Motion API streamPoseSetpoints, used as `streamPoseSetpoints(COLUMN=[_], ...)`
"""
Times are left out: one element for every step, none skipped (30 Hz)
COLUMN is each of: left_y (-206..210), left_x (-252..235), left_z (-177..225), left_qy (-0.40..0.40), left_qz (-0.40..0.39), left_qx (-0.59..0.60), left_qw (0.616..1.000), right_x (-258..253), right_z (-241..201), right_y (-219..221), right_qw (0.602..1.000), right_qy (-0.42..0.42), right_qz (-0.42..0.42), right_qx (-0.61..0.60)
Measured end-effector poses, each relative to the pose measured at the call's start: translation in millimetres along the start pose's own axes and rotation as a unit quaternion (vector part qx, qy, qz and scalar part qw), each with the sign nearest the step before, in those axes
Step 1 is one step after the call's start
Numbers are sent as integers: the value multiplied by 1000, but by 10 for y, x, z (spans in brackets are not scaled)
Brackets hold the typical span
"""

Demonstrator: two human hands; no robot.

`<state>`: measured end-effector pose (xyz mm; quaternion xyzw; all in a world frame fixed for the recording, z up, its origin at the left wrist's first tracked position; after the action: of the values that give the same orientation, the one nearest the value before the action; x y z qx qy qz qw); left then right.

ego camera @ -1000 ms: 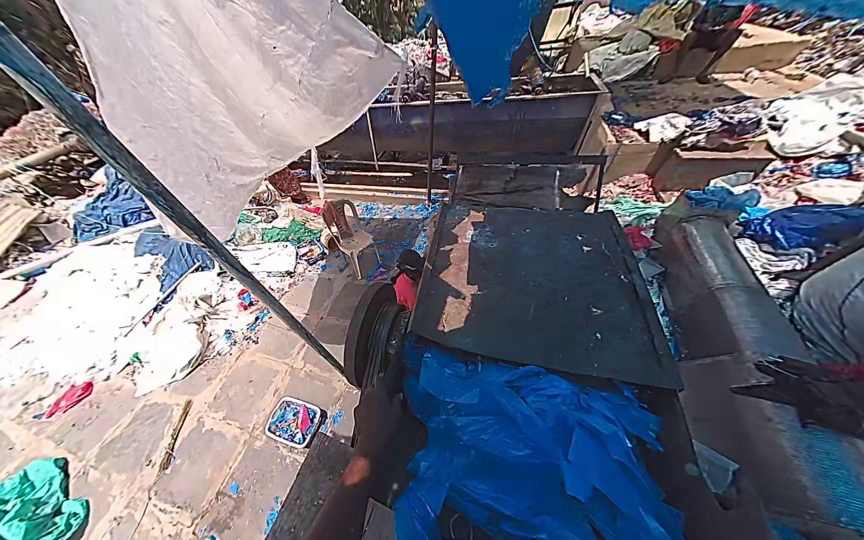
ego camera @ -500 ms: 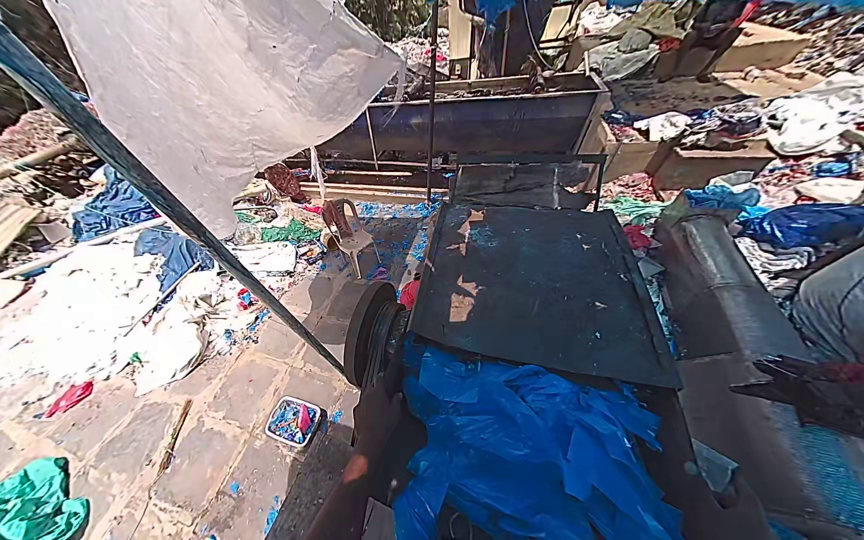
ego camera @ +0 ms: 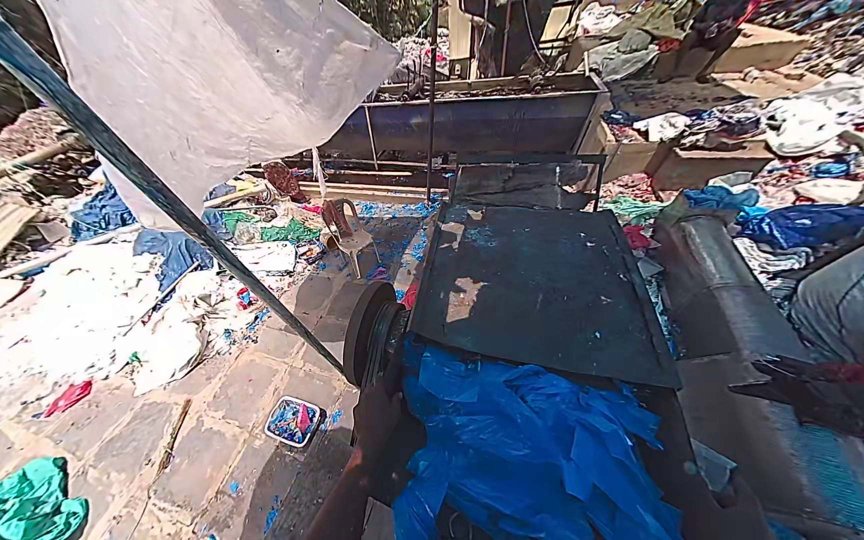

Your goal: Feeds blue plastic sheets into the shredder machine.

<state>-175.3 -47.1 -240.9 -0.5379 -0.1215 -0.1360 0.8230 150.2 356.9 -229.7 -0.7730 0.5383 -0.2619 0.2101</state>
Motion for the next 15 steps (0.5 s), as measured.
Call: streamPoseSetpoints(left_y=[21, 57, 117, 159, 177, 184, 186, 185, 186, 189, 195, 203, 211, 222, 229], left_x=[-17, -51, -108, -144, -161, -168, -167, -166, -165, -168, -177, -184, -195, -205, -212], left_z=[-14, -37, -73, -96, -104, -109, -110, -110, -112, -114, -119, -123, -129, -138, -145], left_qy=[0, 0, 1, 2, 3, 5, 6, 8, 10, 11, 11, 11, 12, 12, 12], left_qz=[0, 2, 10, 14, 16, 16, 15, 13, 13, 16, 18, 20, 22, 23, 25], left_qx=[-2, -5, -8, -9, -9, -11, -14, -13, -12, -11, -9, -10, -9, -9, -9], left_qw=[1000, 1000, 1000, 1000, 1000, 1000, 1000, 1000, 1000, 1000, 1000, 1000, 1000, 1000, 1000], right_x=[-1, -4, 2, 9, 17, 28, 33, 44, 56, 59, 66, 83, 98, 93, 76], right_z=[7, 4, 0, -6, -19, -35, -45, -57, -66, -72, -81, -102, -123, -117, -95], right_y=[2, 5, 8, 5, 2, 0, -4, -7, -11, -14, -19, -34, -51, -55, -50], right_qw=[1000, 1000, 1000, 1000, 1000, 1000, 1000, 1000, 1000, 1000, 1000, 1000, 1000, 1000, 1000], right_qy=[1, 1, 1, 2, 2, 5, 6, 6, 6, 5, 4, 5, 4, 5, 6], right_qz=[-1, 1, 1, -1, -3, -8, -10, -12, -12, -13, -13, -11, -6, -3, -3], right_qx=[0, 0, 0, 1, 4, 8, 13, 16, 18, 18, 15, 7, -5, -8, -7])
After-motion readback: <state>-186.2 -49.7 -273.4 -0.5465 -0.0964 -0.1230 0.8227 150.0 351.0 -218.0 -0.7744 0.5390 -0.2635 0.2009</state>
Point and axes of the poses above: each hand's wrist, its own x-axis away from the middle knuckle, its own y-axis out of the palm, z = x × y, the point moved 5 cm from there along -x, towards the middle knuckle
